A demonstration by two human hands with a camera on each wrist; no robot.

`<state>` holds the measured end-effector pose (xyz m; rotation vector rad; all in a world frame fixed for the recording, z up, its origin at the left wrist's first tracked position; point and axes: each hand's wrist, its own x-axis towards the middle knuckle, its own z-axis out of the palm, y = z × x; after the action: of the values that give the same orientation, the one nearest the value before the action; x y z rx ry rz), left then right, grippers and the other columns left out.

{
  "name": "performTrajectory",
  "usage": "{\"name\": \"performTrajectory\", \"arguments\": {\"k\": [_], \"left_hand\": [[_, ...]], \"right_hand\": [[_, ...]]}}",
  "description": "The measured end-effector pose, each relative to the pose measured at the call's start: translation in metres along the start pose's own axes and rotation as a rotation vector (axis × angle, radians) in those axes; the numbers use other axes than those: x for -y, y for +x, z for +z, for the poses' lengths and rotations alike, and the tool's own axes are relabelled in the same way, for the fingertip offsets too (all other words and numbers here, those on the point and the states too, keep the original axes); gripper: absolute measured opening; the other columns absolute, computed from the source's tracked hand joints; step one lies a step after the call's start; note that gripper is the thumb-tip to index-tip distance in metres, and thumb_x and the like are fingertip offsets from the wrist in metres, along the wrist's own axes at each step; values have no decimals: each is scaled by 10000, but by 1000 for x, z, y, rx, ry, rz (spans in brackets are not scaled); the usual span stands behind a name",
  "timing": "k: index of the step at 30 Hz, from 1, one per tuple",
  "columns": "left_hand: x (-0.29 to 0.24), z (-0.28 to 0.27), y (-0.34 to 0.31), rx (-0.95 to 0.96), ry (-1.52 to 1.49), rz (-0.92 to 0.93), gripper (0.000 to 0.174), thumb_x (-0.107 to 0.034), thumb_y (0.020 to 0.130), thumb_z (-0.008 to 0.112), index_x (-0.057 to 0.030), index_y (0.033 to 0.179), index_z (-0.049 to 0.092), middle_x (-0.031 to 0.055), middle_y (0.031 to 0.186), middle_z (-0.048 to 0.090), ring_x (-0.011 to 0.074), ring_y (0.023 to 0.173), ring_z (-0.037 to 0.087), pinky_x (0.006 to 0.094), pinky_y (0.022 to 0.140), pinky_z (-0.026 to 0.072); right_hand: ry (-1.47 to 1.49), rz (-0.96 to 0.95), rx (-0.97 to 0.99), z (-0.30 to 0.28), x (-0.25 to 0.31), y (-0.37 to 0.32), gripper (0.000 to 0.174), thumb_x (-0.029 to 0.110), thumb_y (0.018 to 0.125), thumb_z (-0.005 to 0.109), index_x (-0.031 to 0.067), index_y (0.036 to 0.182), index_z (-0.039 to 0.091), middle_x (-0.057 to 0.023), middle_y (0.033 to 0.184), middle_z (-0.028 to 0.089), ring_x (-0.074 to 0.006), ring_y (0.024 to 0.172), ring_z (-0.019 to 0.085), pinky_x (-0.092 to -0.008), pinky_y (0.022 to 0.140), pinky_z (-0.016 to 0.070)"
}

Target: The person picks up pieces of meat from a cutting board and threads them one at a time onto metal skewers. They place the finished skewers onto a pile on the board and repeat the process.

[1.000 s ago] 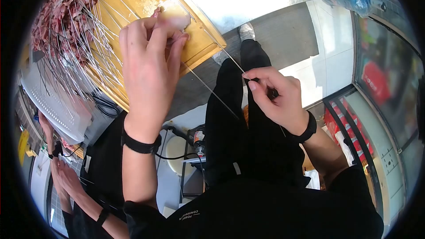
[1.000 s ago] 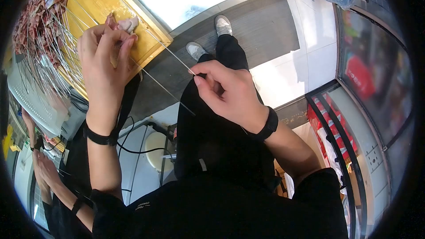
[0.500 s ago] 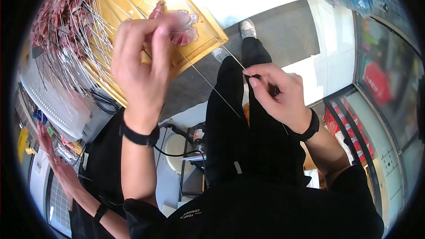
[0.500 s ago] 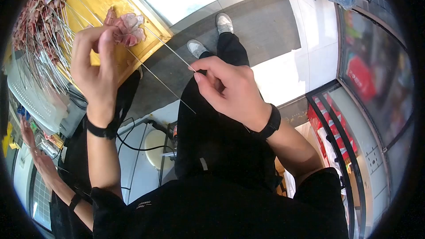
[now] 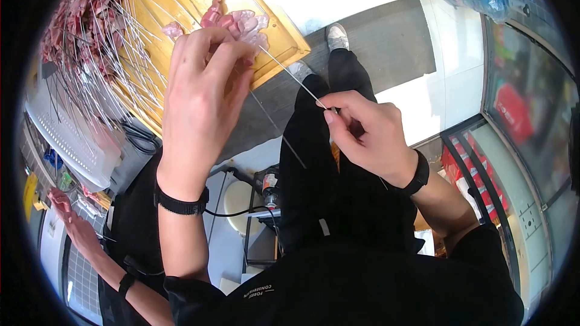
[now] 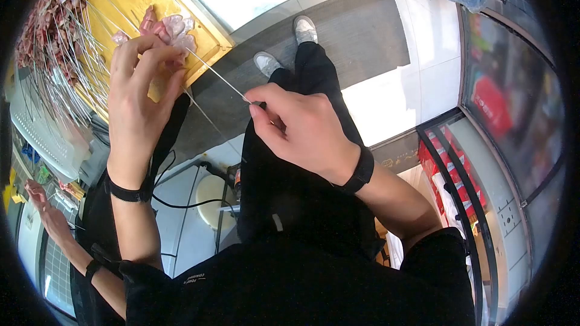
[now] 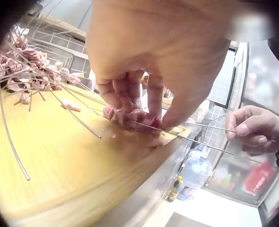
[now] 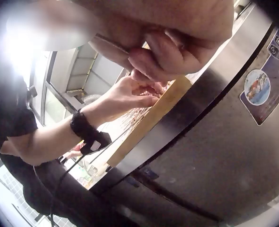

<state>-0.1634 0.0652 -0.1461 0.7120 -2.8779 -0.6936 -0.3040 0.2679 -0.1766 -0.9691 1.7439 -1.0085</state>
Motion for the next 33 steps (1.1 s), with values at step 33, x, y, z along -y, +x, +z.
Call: {"name": "performTrajectory", "arguments": {"k": [33], "left_hand": [[18, 7, 7, -76, -114, -8, 196, 45, 859, 688, -23, 1041, 658, 114, 1021, 630, 294, 903, 628, 365, 801, 516]], "right_hand": [[-76, -39, 15, -6, 6, 9, 135, 73, 919, 683, 64, 1051, 659, -33, 565, 558, -131, 454, 566, -266, 446, 423]]}}
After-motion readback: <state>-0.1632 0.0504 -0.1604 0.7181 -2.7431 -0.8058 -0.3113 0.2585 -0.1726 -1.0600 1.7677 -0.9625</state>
